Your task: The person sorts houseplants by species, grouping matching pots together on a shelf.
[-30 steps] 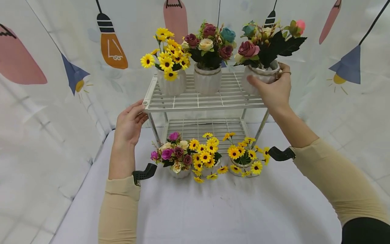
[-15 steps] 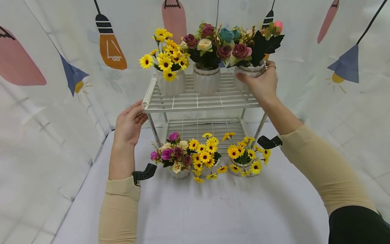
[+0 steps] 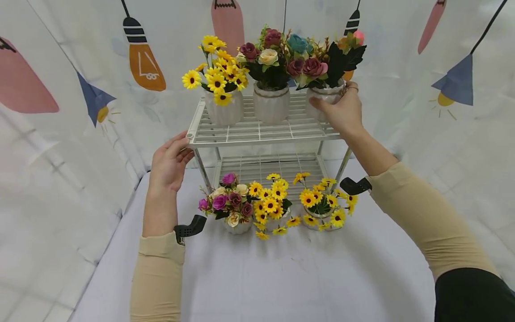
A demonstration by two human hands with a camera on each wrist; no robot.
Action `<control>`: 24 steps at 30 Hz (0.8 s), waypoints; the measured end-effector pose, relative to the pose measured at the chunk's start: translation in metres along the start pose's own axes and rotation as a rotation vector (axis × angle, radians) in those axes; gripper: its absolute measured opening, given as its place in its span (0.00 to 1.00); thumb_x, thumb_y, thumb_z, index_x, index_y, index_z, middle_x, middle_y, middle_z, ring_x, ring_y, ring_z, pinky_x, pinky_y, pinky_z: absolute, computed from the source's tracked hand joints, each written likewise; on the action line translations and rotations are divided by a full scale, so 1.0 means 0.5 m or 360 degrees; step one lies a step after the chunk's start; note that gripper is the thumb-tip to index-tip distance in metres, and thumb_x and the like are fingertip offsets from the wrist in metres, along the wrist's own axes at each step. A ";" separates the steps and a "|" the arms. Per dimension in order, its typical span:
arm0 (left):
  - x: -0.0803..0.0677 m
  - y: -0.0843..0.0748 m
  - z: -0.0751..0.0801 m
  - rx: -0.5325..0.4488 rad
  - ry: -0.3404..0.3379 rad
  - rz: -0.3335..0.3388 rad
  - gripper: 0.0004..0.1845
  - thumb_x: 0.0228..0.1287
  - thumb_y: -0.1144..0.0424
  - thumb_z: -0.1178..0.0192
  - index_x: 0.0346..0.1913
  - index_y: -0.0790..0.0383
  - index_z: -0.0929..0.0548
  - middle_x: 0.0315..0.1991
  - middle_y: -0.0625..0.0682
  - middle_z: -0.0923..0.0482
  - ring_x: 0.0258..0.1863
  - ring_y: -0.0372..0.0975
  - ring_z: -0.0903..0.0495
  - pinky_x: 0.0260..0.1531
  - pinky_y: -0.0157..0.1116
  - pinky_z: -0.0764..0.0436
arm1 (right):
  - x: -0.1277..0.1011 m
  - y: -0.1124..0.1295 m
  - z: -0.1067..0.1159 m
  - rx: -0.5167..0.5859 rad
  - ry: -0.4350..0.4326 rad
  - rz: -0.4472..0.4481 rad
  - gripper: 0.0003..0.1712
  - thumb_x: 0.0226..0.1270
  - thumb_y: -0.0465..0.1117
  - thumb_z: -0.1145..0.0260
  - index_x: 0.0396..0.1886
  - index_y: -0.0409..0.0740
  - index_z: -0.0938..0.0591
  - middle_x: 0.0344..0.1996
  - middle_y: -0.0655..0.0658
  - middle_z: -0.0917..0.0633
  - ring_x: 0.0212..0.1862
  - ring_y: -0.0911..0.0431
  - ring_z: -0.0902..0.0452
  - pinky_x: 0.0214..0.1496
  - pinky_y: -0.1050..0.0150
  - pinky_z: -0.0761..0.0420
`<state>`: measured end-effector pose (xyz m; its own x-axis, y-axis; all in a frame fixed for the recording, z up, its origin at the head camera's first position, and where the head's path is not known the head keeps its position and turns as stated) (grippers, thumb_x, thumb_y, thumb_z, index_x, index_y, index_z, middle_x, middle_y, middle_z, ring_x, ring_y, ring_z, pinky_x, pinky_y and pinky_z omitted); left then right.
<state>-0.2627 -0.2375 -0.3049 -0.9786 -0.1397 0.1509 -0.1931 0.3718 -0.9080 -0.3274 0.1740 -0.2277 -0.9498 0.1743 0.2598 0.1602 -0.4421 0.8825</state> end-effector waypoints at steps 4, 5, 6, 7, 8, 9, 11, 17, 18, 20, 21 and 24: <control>0.000 0.001 0.002 -0.0017 -0.0003 0.0000 0.27 0.75 0.67 0.40 0.71 0.76 0.31 0.52 0.55 0.21 0.48 0.41 0.23 0.54 0.34 0.25 | -0.016 0.006 0.006 -0.0033 0.0111 -0.0031 0.59 0.64 0.63 0.29 0.82 0.48 0.53 0.77 0.44 0.38 0.73 0.57 0.40 0.72 0.59 0.35; 0.000 0.001 0.001 -0.0018 -0.0004 0.0001 0.27 0.75 0.67 0.39 0.71 0.76 0.31 0.52 0.55 0.21 0.48 0.41 0.23 0.53 0.34 0.25 | -0.022 0.008 0.008 -0.0043 0.0136 -0.0040 0.59 0.65 0.63 0.30 0.82 0.49 0.54 0.78 0.44 0.40 0.74 0.57 0.41 0.73 0.58 0.36; 0.000 0.001 0.001 -0.0019 -0.0004 0.0000 0.27 0.75 0.67 0.39 0.71 0.76 0.31 0.52 0.55 0.21 0.48 0.41 0.22 0.53 0.34 0.25 | -0.028 0.010 0.010 -0.0063 0.0160 -0.0053 0.60 0.66 0.63 0.31 0.83 0.49 0.56 0.79 0.44 0.42 0.76 0.57 0.43 0.74 0.58 0.38; 0.001 0.001 0.001 -0.0019 -0.0006 0.0000 0.27 0.75 0.67 0.39 0.71 0.76 0.31 0.53 0.55 0.21 0.48 0.41 0.22 0.53 0.34 0.25 | -0.035 0.012 0.013 -0.0090 0.0183 -0.0061 0.60 0.67 0.64 0.32 0.84 0.48 0.57 0.80 0.44 0.44 0.77 0.56 0.45 0.75 0.57 0.39; 0.000 0.001 0.001 -0.0018 -0.0009 -0.0001 0.27 0.75 0.67 0.39 0.71 0.76 0.31 0.53 0.55 0.21 0.48 0.41 0.22 0.53 0.34 0.25 | -0.041 0.013 0.016 -0.0126 0.0208 -0.0060 0.61 0.68 0.64 0.33 0.84 0.47 0.57 0.81 0.44 0.46 0.78 0.55 0.48 0.76 0.56 0.40; 0.000 0.001 0.001 -0.0019 -0.0009 -0.0001 0.27 0.75 0.67 0.39 0.71 0.76 0.31 0.53 0.55 0.21 0.48 0.41 0.22 0.53 0.34 0.25 | -0.048 0.015 0.018 -0.0161 0.0234 -0.0061 0.61 0.68 0.65 0.34 0.84 0.46 0.58 0.81 0.44 0.47 0.79 0.54 0.50 0.77 0.55 0.42; 0.000 -0.001 -0.002 -0.0014 -0.0009 -0.0004 0.28 0.75 0.66 0.39 0.71 0.76 0.31 0.53 0.55 0.21 0.48 0.41 0.23 0.53 0.34 0.25 | -0.059 0.019 0.025 -0.0210 0.0282 -0.0054 0.61 0.69 0.66 0.35 0.84 0.44 0.59 0.82 0.43 0.49 0.80 0.52 0.52 0.77 0.52 0.43; -0.001 -0.004 -0.005 -0.0009 -0.0009 0.0004 0.28 0.75 0.67 0.40 0.72 0.75 0.31 0.53 0.55 0.21 0.48 0.41 0.22 0.54 0.34 0.26 | -0.081 0.026 0.044 -0.0376 0.0432 0.0020 0.60 0.71 0.68 0.40 0.85 0.43 0.59 0.81 0.41 0.48 0.78 0.42 0.48 0.73 0.40 0.38; -0.001 -0.004 -0.005 -0.0010 -0.0011 0.0006 0.28 0.75 0.67 0.40 0.72 0.75 0.31 0.53 0.55 0.21 0.48 0.41 0.22 0.54 0.34 0.26 | -0.084 0.027 0.047 -0.0391 0.0448 0.0029 0.60 0.72 0.68 0.40 0.85 0.44 0.60 0.82 0.42 0.49 0.79 0.42 0.48 0.73 0.39 0.38; -0.003 -0.004 -0.005 -0.0012 -0.0014 0.0010 0.28 0.75 0.67 0.39 0.72 0.75 0.31 0.53 0.55 0.21 0.48 0.41 0.22 0.55 0.34 0.26 | -0.091 0.028 0.052 -0.0394 0.0465 0.0041 0.59 0.72 0.67 0.40 0.85 0.45 0.60 0.82 0.43 0.51 0.79 0.40 0.49 0.73 0.39 0.38; -0.003 -0.004 -0.005 -0.0012 -0.0015 0.0012 0.28 0.75 0.67 0.39 0.72 0.75 0.31 0.53 0.55 0.21 0.48 0.41 0.22 0.55 0.34 0.26 | -0.096 0.028 0.055 -0.0379 0.0468 0.0049 0.58 0.72 0.67 0.40 0.85 0.46 0.59 0.82 0.43 0.51 0.79 0.40 0.50 0.73 0.39 0.39; -0.004 -0.003 -0.005 -0.0009 -0.0019 0.0011 0.28 0.75 0.66 0.39 0.72 0.75 0.31 0.53 0.55 0.21 0.48 0.41 0.22 0.54 0.34 0.26 | -0.113 0.028 0.061 -0.0312 0.0479 0.0061 0.56 0.72 0.66 0.38 0.85 0.48 0.55 0.82 0.44 0.51 0.80 0.43 0.51 0.75 0.40 0.41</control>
<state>-0.2607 -0.2356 -0.3028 -0.9790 -0.1479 0.1403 -0.1870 0.3781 -0.9067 -0.2633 0.1848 -0.2179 -0.9854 -0.0998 0.1381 0.1703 -0.6085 0.7750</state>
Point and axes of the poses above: each hand's wrist, its own x-axis towards the middle knuckle, its own z-axis out of the back of the hand, y = z × x, the point moved 3 cm from there along x, towards the middle knuckle
